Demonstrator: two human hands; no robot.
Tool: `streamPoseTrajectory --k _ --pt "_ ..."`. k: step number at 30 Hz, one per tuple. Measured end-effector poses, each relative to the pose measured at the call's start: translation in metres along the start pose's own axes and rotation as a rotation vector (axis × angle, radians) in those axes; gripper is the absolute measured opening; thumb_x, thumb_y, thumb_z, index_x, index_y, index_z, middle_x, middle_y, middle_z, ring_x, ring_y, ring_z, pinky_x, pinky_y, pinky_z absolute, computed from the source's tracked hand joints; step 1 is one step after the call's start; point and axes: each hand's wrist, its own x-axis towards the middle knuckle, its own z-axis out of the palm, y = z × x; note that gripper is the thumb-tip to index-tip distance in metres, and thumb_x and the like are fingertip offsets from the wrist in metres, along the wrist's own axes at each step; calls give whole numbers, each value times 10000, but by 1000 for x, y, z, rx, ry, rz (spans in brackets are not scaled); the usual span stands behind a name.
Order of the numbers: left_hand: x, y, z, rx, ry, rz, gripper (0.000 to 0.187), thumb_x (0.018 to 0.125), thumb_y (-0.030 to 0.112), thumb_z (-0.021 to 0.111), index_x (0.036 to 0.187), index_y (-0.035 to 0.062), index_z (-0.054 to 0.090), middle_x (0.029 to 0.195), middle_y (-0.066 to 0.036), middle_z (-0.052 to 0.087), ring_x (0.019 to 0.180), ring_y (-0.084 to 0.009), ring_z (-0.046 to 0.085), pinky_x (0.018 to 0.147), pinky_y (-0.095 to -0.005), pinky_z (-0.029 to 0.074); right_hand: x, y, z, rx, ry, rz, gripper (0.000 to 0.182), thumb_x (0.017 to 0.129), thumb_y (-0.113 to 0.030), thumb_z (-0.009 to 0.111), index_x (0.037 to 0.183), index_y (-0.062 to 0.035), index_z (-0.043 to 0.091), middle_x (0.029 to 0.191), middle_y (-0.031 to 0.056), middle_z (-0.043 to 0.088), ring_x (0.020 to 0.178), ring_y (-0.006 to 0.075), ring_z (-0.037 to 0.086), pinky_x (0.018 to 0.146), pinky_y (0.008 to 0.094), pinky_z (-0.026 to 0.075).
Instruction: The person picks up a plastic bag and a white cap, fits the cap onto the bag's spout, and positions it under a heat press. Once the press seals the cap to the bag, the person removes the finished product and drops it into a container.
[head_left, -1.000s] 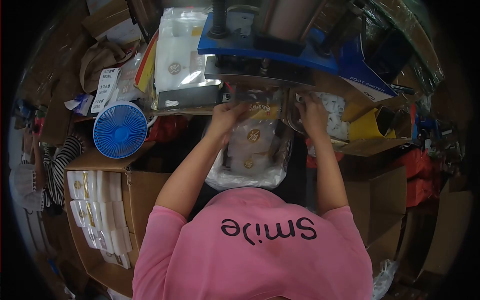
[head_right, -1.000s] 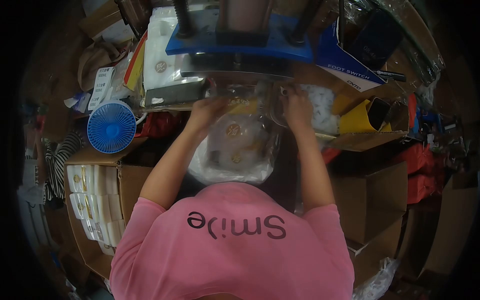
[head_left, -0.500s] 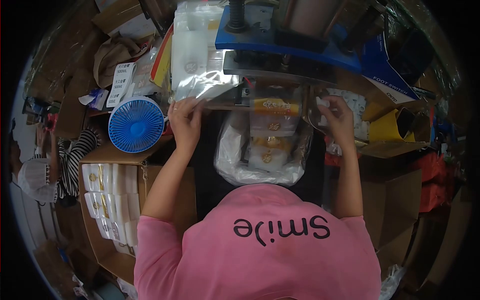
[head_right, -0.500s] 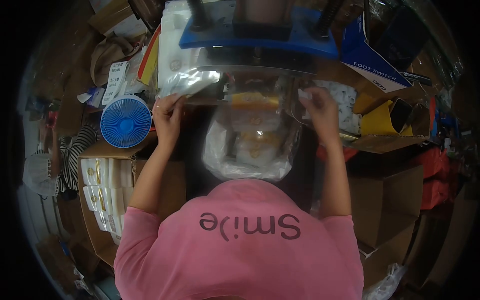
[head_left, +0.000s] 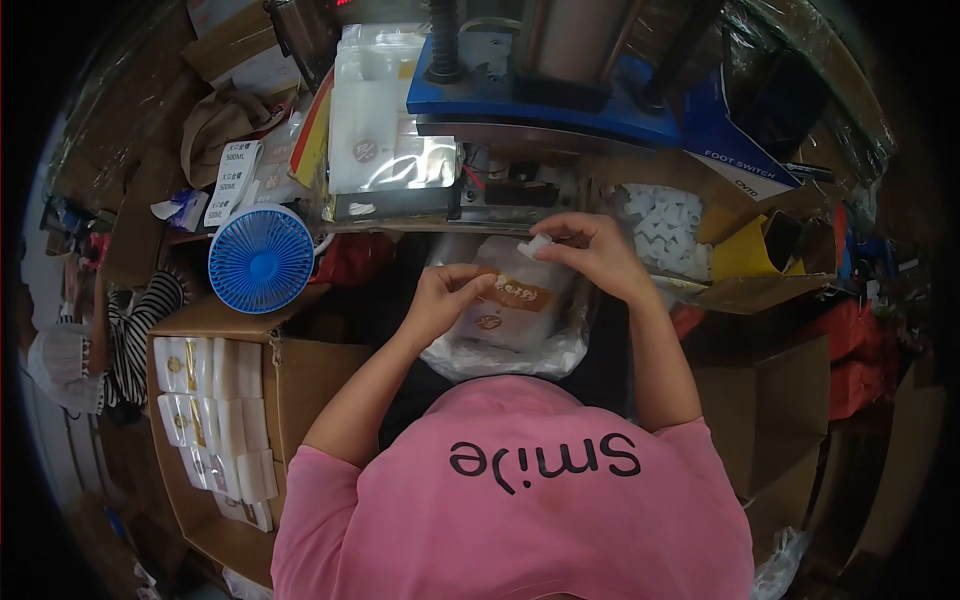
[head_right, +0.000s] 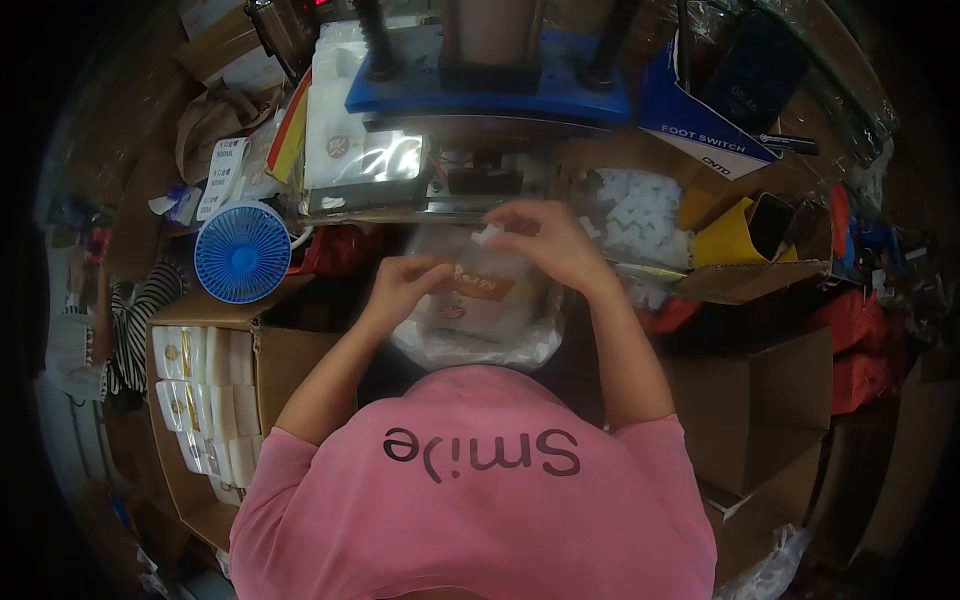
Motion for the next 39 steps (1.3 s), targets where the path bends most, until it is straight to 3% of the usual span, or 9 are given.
streamPoseTrajectory --k 6,13,15,20,24,26,29,34,39 --pt "40 21 20 -120 169 -164 260 876 183 677 948 -67 688 895 -115 694 781 -132 651 719 -243 530 2 33 -21 -365 552 -187 355 821 -197 723 1133 -41 657 1032 131 686 914 233 657 784 321 505" --pt "63 22 31 -541 243 -195 232 880 161 666 924 -66 677 868 -121 690 714 -130 633 634 -227 483 -36 36 -47 -807 294 301 365 823 -253 697 1090 -7 658 1096 206 636 938 333 628 778 377 488" --pt "66 14 23 -365 217 -174 241 885 187 669 950 -44 684 875 -115 696 721 -127 644 615 -254 480 -39 66 -41 -924 328 -49 347 815 -238 698 1069 -3 662 1049 191 646 830 356 623 740 399 487" --pt "85 31 -57 604 372 298 390 875 372 653 1110 62 674 1046 -137 692 918 -303 672 741 -382 515 -35 64 -42 -771 325 21 292 844 -191 665 1067 -2 656 1016 166 647 823 280 618 720 360 480" --pt "58 6 -85 1384 514 527 619 809 446 684 1322 138 525 1393 -157 474 1279 -335 467 1092 -491 272 -32 72 -41 -398 437 -43 270 893 -140 615 1131 -11 621 1010 100 641 848 148 588 704 289 469" --pt "40 -1 -86 1245 530 586 465 823 361 686 1213 119 614 1294 -120 575 1238 -327 504 1107 -531 193 -30 66 -43 -305 448 -50 268 905 -130 605 1148 -17 605 1021 85 635 849 134 576 719 280 465" --pt "25 5 -96 796 604 497 120 829 109 687 930 56 724 921 -59 716 916 -233 654 922 -369 442 -27 56 -38 -132 465 -30 242 914 -106 595 1141 -24 582 1044 73 637 880 128 575 766 272 459" --pt "-3 38 -40 113 285 157 98 825 33 688 903 -20 711 827 -39 708 761 -54 604 686 -205 469 -17 6 -13 64 418 -99 192 897 -82 615 1069 -24 553 1035 82 664 978 143 600 855 270 448" --pt "-7 9 -9 209 51 76 177 845 133 704 937 -17 723 827 -34 706 750 -56 600 673 -210 457 -13 -18 14 -114 80 -156 228 881 -96 640 1066 -31 523 1012 93 681 1010 144 610 907 289 441"
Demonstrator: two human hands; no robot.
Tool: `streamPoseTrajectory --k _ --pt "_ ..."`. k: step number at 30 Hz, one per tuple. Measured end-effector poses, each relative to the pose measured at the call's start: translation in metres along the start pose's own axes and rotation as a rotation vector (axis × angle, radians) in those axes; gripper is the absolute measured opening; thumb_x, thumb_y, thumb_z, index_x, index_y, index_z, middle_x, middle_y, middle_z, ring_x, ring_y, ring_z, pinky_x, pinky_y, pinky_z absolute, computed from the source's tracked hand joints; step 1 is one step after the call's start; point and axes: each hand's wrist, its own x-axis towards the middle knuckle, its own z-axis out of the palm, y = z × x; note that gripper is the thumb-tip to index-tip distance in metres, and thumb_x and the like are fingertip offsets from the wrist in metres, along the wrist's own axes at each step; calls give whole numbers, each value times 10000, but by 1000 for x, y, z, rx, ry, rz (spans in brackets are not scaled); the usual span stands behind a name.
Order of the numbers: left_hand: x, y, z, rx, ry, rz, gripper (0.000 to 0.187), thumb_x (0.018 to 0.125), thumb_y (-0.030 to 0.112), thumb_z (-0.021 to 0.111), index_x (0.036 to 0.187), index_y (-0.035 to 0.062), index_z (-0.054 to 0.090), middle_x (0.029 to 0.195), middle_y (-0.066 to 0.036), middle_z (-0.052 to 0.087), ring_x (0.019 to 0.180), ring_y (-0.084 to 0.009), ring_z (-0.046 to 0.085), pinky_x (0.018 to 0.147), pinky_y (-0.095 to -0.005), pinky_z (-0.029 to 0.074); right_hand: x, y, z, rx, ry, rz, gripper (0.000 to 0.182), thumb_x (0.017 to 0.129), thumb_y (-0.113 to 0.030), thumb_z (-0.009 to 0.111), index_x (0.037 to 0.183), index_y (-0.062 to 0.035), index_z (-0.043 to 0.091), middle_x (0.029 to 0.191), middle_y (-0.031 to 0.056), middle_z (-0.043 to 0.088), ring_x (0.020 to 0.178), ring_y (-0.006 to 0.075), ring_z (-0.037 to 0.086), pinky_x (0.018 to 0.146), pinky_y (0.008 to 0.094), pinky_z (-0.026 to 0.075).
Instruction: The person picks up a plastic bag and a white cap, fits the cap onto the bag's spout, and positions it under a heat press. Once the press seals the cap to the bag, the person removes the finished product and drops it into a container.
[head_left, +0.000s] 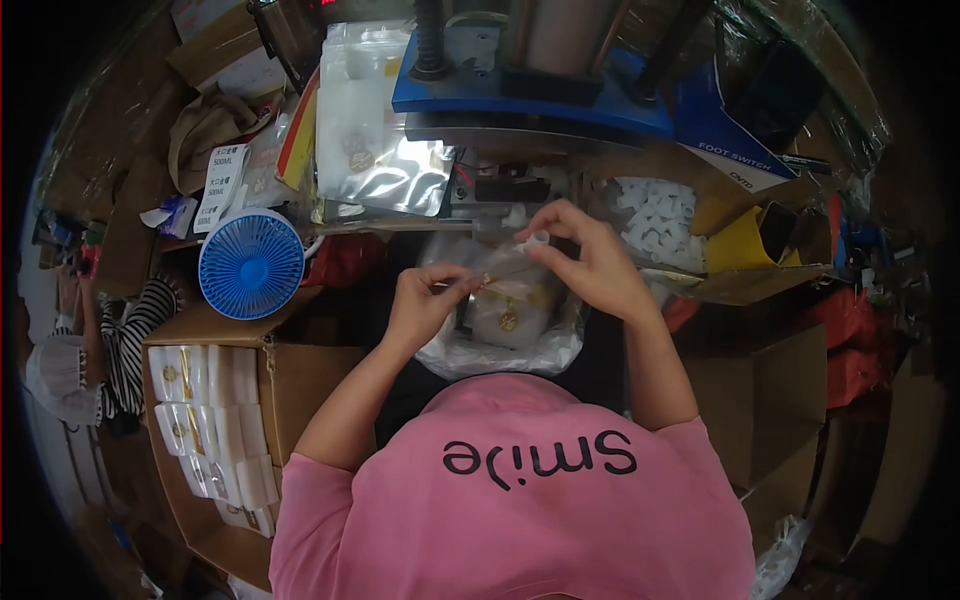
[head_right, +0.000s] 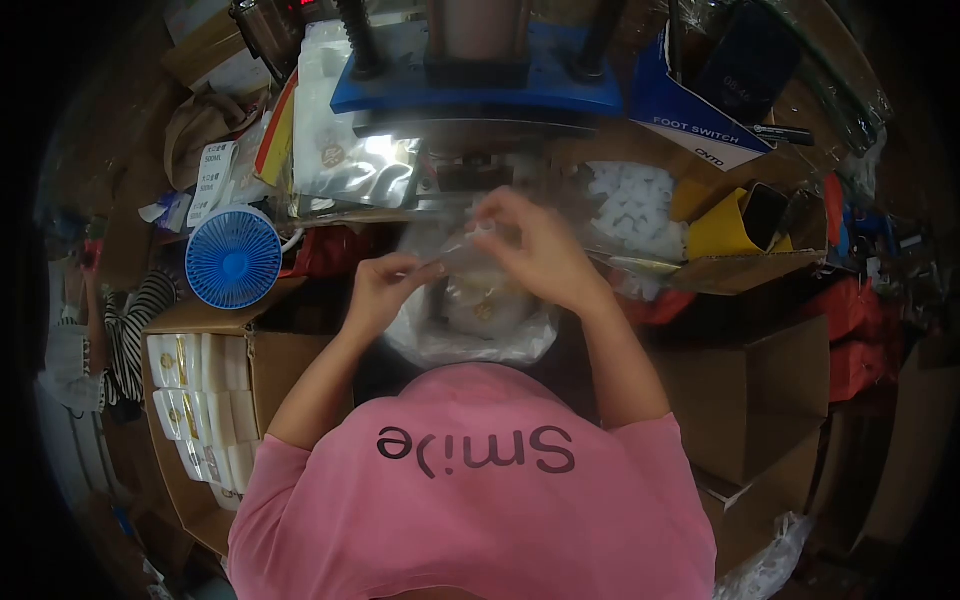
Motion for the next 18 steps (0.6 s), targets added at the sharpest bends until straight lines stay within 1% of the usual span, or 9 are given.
streamPoseTrajectory --k 1,3,6,10,12,13,15,16,18 --pt "-1 -4 2 -2 1 -2 177 845 133 704 937 -17 723 827 -34 706 750 -56 600 673 -210 457 1 4 1 0 -3 2 228 881 -96 640 1066 -31 523 1012 93 681 1010 144 610 907 289 441" --pt "-1 -11 7 -228 -82 -35 216 863 165 696 972 -20 715 831 -30 701 749 -52 600 673 -208 467 8 22 4 266 -45 57 252 884 -111 643 1090 -39 516 1003 83 689 1010 135 608 906 285 441" --pt "5 -4 13 -185 -100 -47 233 883 181 677 995 -21 709 839 -36 698 744 -54 603 672 -209 480 13 37 3 354 -26 121 283 885 -127 650 1123 -46 519 999 82 696 1021 128 604 906 269 437" --pt "27 -4 24 -239 -117 -97 255 881 200 683 988 -30 706 836 -53 695 749 -64 612 676 -212 491 12 39 -9 287 22 213 391 888 -140 652 1230 -33 496 1015 106 692 1021 132 602 919 270 431" --pt "35 6 33 -343 -11 -158 292 871 207 694 982 -63 694 841 -75 692 740 -88 623 669 -215 492 9 39 -13 296 190 119 514 886 -168 660 1338 -43 450 1017 122 687 1010 144 610 909 287 440" --pt "39 10 35 -347 -13 -158 292 871 207 694 982 -63 694 841 -75 692 740 -88 623 669 -215 492 7 41 -16 293 191 122 514 886 -168 660 1338 -43 450 1017 122 687 1010 144 610 909 287 440" --pt "47 17 37 -406 43 -240 292 854 199 711 949 -77 684 841 -92 687 743 -115 640 667 -223 498 3 46 -28 -13 349 36 476 886 -200 659 1310 -40 513 1014 116 687 1009 166 621 862 316 467" --pt "51 17 37 -410 46 -241 292 854 199 711 949 -77 684 841 -92 687 743 -115 640 667 -223 498 -1 47 -35 -16 345 36 476 886 -200 659 1310 -40 513 1014 116 687 1009 166 621 862 316 467" --pt "59 13 39 -530 128 -301 242 850 168 711 909 -65 678 852 -112 689 741 -137 655 664 -234 503 -13 45 -50 -371 405 158 343 871 -217 668 1164 -43 626 1018 122 688 1016 209 639 822 336 486"
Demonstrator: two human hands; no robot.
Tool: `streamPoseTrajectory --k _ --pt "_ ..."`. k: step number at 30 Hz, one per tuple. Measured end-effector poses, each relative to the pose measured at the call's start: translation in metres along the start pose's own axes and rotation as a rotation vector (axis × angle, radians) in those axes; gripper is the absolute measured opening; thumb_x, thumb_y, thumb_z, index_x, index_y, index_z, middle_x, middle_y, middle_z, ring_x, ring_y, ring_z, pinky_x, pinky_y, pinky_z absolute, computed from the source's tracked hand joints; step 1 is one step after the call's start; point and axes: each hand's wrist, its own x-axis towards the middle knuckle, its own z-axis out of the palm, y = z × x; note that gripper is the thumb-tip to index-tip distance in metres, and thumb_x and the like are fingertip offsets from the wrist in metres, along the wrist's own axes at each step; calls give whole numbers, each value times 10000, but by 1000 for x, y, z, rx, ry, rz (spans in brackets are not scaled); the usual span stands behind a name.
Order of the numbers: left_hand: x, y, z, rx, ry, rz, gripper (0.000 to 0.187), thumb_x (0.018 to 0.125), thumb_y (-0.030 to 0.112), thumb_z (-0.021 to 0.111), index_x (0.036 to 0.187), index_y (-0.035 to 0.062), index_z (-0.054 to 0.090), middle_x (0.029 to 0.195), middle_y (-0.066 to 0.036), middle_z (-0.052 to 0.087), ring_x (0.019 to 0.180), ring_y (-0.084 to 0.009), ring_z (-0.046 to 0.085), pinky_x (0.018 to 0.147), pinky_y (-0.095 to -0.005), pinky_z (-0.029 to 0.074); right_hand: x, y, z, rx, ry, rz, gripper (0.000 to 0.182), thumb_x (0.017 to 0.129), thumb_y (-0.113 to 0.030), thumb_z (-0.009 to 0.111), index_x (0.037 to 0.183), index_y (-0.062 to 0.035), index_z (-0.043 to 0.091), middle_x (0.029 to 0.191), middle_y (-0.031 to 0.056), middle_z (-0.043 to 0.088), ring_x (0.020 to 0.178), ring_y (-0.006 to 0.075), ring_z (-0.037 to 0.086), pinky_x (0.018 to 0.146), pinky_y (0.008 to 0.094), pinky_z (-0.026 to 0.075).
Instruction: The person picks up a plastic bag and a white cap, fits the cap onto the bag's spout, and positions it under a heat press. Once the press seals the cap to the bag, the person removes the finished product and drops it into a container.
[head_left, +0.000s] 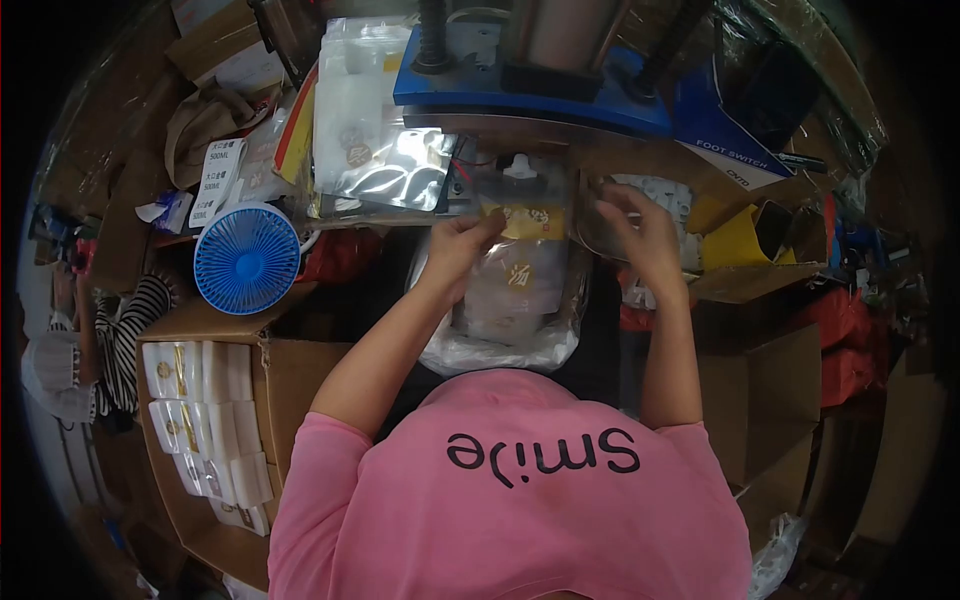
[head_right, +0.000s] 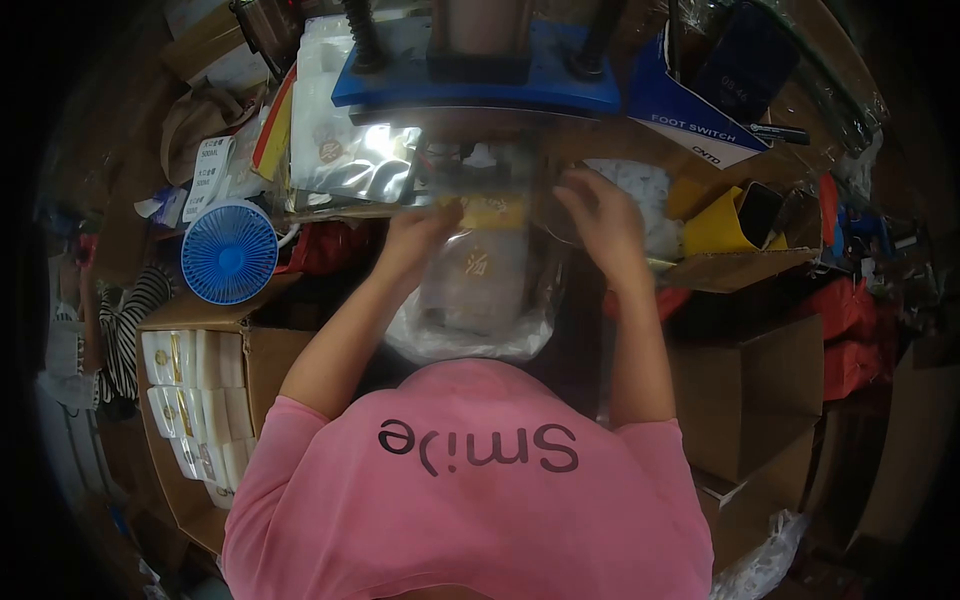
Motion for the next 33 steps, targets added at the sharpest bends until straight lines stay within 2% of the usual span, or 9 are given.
streamPoseTrajectory --k 4,10,14,15,18,21,22,28,33 --pt "11 -3 1 -220 1 -21 216 849 162 712 878 -48 674 852 -122 694 740 -140 658 661 -239 501 -14 2 -23 -375 -37 202 275 846 -217 674 1067 -53 672 1028 140 681 996 268 645 802 361 495" --pt "12 10 -9 -103 -27 6 283 863 223 703 912 -55 681 856 -109 698 743 -143 660 675 -249 503 -19 45 6 -570 -3 -58 254 829 -206 661 1057 -94 674 1028 137 646 919 329 638 777 405 487" --pt "19 42 -55 825 194 557 473 802 383 737 1119 38 666 987 -124 699 881 -309 670 761 -330 514 -12 52 15 -409 1 -52 230 841 -166 647 1060 -95 664 1011 133 620 905 322 629 782 394 481" --pt "16 46 -65 1054 355 819 554 772 375 748 1230 93 617 1182 -130 632 1090 -334 594 952 -392 438 -10 56 17 -313 24 -90 227 843 -140 643 1064 -92 659 1006 136 615 892 315 627 776 385 483" --pt "6 18 -105 1506 455 982 550 760 350 750 1248 145 599 1292 -104 567 1197 -275 533 1088 -475 274 -9 55 18 -198 105 -44 244 840 -89 634 1083 -81 646 993 127 605 878 287 633 770 352 486" --pt "-1 12 -132 1196 410 915 272 812 207 702 1077 151 693 1091 -35 671 1135 -250 561 1106 -514 189 -6 54 15 9 164 -70 275 839 -48 629 1114 -46 622 1026 102 606 902 230 634 777 319 487" --pt "-11 24 -124 1184 482 941 143 815 122 697 954 108 727 940 -30 695 995 -210 616 1019 -419 339 -7 52 14 5 158 -58 275 839 -48 629 1114 -46 622 1026 102 606 902 230 634 777 319 487" --pt "-46 28 -72 523 76 441 79 800 64 721 844 -1 713 745 -48 673 695 -83 590 641 -212 443 -8 -24 16 331 0 52 283 813 -65 691 1080 6 630 1006 63 639 934 156 620 804 283 484" --pt "-50 -14 -54 545 -137 388 146 818 112 724 898 -10 722 782 -35 693 732 -81 603 690 -240 482 -17 -64 32 103 -274 -152 270 788 -118 729 1026 -9 664 913 83 698 898 157 649 812 295 493"
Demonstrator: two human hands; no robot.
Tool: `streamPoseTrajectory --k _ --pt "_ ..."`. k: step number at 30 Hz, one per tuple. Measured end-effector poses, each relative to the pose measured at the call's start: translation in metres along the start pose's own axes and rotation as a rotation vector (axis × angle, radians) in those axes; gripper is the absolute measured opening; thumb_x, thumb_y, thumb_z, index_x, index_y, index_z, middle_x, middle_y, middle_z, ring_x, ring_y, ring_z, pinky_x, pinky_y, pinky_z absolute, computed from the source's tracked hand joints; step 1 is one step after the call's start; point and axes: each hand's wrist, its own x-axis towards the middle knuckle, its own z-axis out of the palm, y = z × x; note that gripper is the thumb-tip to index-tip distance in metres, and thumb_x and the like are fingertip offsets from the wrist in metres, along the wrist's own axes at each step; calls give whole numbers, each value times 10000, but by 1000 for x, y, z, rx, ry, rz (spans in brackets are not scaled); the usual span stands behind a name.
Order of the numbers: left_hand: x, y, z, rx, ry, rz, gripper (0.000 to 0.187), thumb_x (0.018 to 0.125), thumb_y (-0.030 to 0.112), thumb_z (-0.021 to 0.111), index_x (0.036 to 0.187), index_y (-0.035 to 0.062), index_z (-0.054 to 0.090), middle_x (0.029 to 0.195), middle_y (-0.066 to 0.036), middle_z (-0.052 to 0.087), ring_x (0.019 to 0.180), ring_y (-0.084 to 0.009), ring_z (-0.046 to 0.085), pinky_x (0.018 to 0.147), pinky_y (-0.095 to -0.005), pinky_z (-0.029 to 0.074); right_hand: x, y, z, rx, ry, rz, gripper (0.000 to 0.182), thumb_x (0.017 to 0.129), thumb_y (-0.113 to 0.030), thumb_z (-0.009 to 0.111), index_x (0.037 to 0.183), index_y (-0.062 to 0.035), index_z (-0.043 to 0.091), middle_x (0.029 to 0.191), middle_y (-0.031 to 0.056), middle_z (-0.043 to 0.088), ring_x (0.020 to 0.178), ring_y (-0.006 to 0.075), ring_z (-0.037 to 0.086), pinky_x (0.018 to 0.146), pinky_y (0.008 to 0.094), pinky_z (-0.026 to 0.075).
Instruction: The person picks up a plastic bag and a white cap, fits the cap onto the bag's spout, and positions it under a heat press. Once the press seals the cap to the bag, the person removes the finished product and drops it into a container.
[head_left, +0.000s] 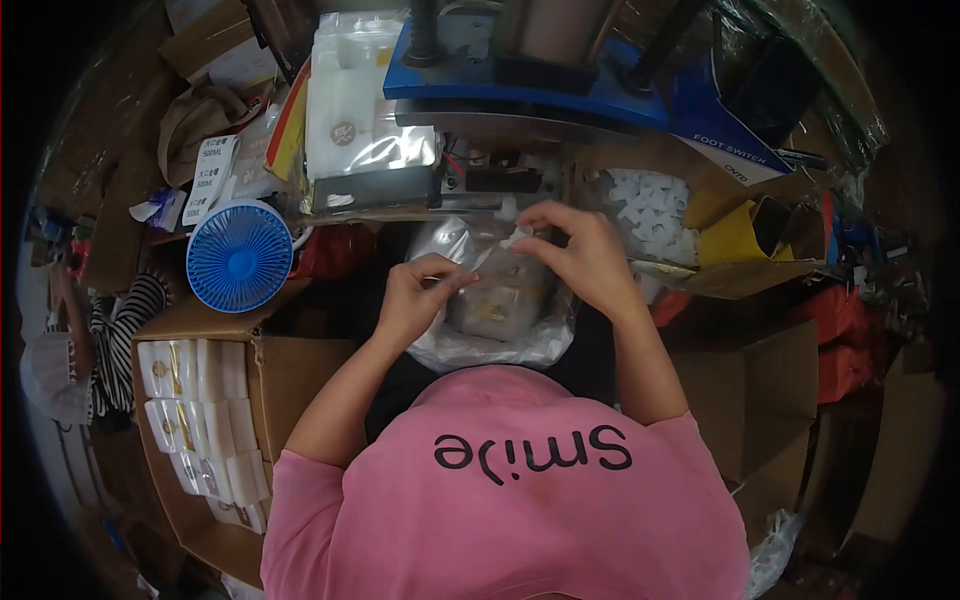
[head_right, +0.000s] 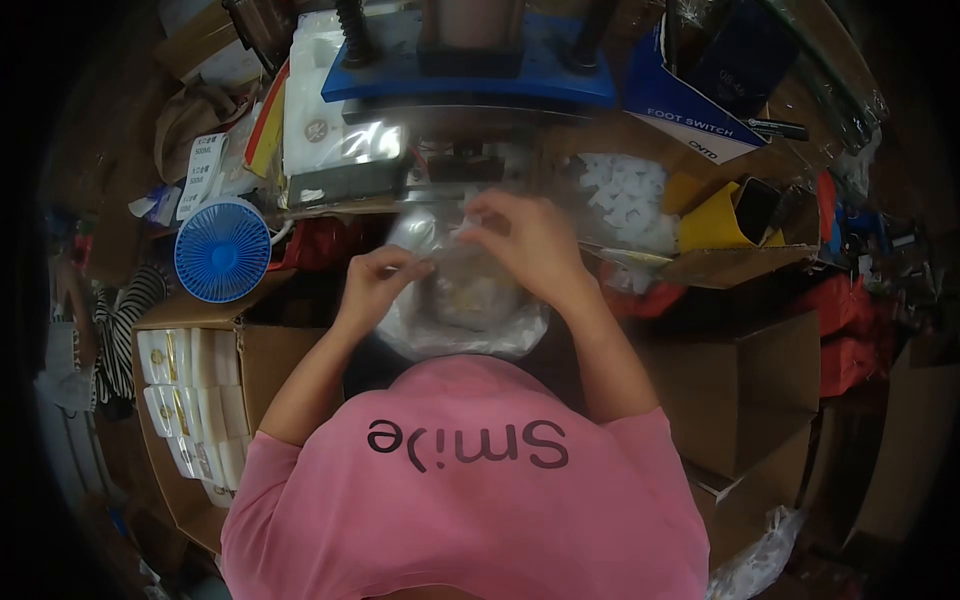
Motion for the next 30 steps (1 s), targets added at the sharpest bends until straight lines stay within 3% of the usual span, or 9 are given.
streamPoseTrajectory --k 7,12,15,19,22,24,26,27,30 --pt "16 0 16 -304 -35 -219 200 860 149 693 943 -32 716 805 -53 693 693 -92 595 679 -239 466 11 31 11 212 -2 45 331 795 -186 731 1059 -2 659 929 116 709 881 202 673 792 302 497" --pt "59 23 22 -260 82 -381 255 853 189 708 893 -63 694 803 -81 684 727 -88 614 670 -237 481 -1 48 -38 -332 398 175 351 835 -306 689 1084 -58 678 948 143 706 856 271 684 746 344 508" --pt "71 25 32 -520 143 -332 268 852 203 711 863 -64 687 803 -85 682 738 -100 622 658 -231 473 -16 63 -66 -641 318 389 321 834 -290 679 1083 -88 684 946 151 701 840 314 677 744 379 509" --pt "80 12 35 -661 186 -321 272 859 199 704 897 -70 684 823 -90 683 753 -121 635 672 -236 477 -32 109 -59 -746 295 337 298 812 -269 687 1058 -100 695 924 137 697 862 323 661 765 398 504" --pt "82 22 6 -288 53 -363 268 881 200 675 963 -55 681 853 -89 687 772 -138 659 705 -250 503 -24 110 -35 -740 306 228 244 797 -226 691 1006 -104 710 919 137 676 883 324 645 771 407 496" --pt "95 18 -25 -32 80 -177 347 888 256 651 1109 -12 651 997 -124 692 851 -215 673 769 -305 510 -15 98 -24 -707 303 113 204 800 -187 683 986 -106 710 936 135 646 887 330 630 771 413 487" --pt "108 2 -53 456 375 201 454 876 342 644 1232 64 598 1215 -138 623 1085 -309 610 892 -371 475 -10 95 -20 -658 293 87 203 806 -172 675 997 -109 704 938 134 637 890 336 626 771 413 487" --pt "111 -10 -62 835 527 384 528 857 398 645 1288 107 555 1362 -128 517 1275 -337 461 1035 -459 352 -7 94 -20 -624 287 63 203 813 -157 667 1008 -111 697 940 134 629 893 341 622 771 413 486" --pt "74 -30 -66 1130 456 324 560 841 429 654 1303 134 542 1398 -104 485 1317 -310 424 1092 -518 241 -4 94 -26 -600 336 138 220 827 -140 660 1042 -102 680 939 132 609 910 322 620 762 397 487"
